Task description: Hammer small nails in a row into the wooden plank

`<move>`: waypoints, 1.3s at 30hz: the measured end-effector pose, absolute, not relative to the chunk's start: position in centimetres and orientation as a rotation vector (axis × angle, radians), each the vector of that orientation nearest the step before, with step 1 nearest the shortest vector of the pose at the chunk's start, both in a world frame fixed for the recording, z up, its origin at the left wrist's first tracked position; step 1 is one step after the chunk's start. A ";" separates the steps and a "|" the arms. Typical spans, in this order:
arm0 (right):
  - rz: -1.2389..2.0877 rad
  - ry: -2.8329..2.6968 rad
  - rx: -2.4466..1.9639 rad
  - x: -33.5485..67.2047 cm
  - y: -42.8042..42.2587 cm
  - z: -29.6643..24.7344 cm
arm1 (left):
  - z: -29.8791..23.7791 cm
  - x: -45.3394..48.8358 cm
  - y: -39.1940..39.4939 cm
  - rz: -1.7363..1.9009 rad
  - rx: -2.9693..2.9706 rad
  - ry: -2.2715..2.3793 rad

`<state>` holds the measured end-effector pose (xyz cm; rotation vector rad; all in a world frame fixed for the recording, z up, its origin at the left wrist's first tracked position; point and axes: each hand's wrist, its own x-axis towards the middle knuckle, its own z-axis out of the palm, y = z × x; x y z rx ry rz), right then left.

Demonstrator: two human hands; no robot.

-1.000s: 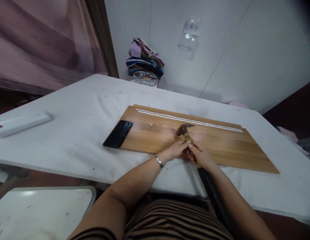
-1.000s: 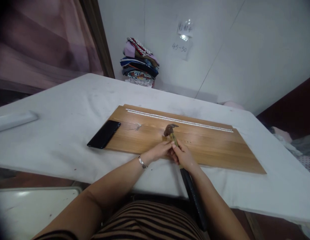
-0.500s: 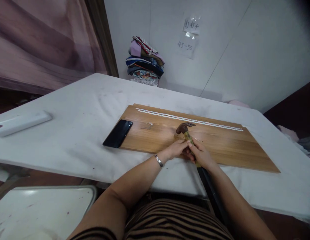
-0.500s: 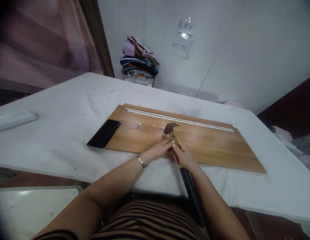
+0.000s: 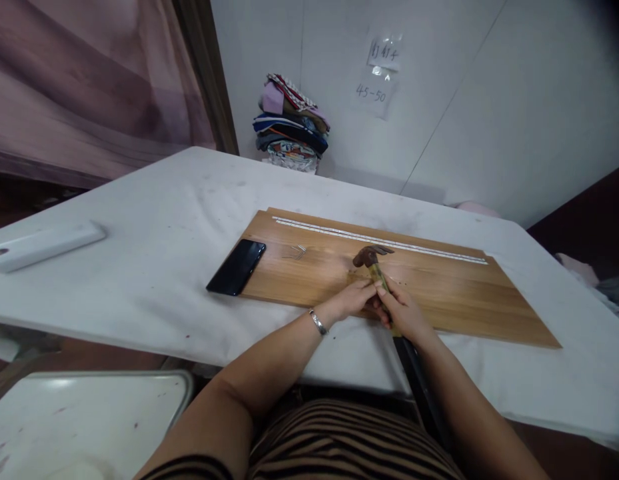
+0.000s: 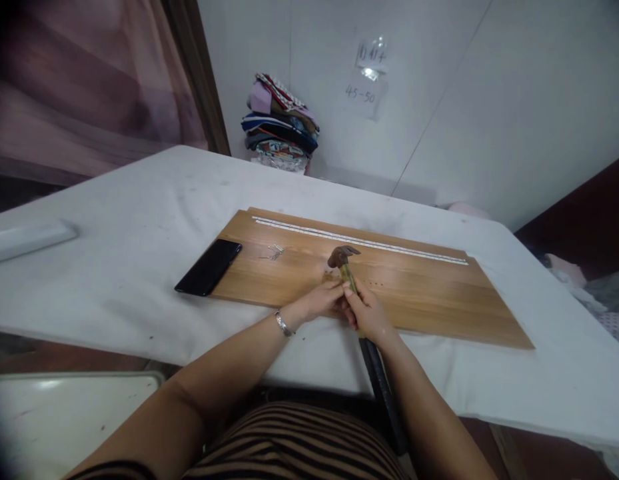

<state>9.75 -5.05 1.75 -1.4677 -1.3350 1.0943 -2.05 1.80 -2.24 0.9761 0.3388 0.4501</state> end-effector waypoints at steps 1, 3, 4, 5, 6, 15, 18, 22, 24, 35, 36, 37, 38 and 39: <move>1.091 -1.337 -1.476 9.8 -5.0 1.7 | -2.3 -2.0 1.8 0.457 0.975 0.347; 1.097 -1.323 -1.499 9.8 -5.0 1.7 | -2.5 -1.9 1.9 0.460 0.975 0.359; 1.105 -1.313 -1.504 9.8 -5.0 1.7 | -2.5 -1.9 1.9 0.459 0.975 0.360; 1.110 -1.306 -1.503 9.8 -5.0 1.7 | -2.5 -1.9 1.9 0.462 0.975 0.360; 1.112 -1.304 -1.497 9.7 -5.0 1.7 | -2.5 -1.9 1.9 0.465 0.977 0.358; 1.109 -1.320 -1.484 9.7 -5.0 1.8 | -2.5 -2.0 1.9 0.444 0.984 0.353; 1.085 -1.349 -1.469 9.8 -5.1 1.7 | -2.6 -2.0 2.0 0.443 0.987 0.362; 1.119 -1.318 -1.488 9.8 -5.1 1.6 | -2.6 -1.9 2.0 0.476 0.979 0.376; 1.125 -1.316 -1.476 9.8 -5.1 1.6 | -2.4 -1.9 2.0 0.456 0.979 0.345; 1.100 -1.315 -1.482 9.6 -5.0 2.0 | -2.2 -2.1 1.7 0.501 0.998 0.386; 1.101 -1.322 -1.485 9.6 -5.0 2.0 | -2.2 -2.1 1.7 0.505 0.997 0.387; 1.105 -1.326 -1.490 9.7 -5.0 1.9 | -2.2 -2.1 1.7 0.504 0.995 0.388; 1.113 -1.325 -1.494 9.7 -5.0 1.9 | -2.2 -2.1 1.7 0.498 0.993 0.386; 1.120 -1.320 -1.496 9.8 -5.0 1.8 | -2.2 -2.1 1.8 0.490 0.991 0.382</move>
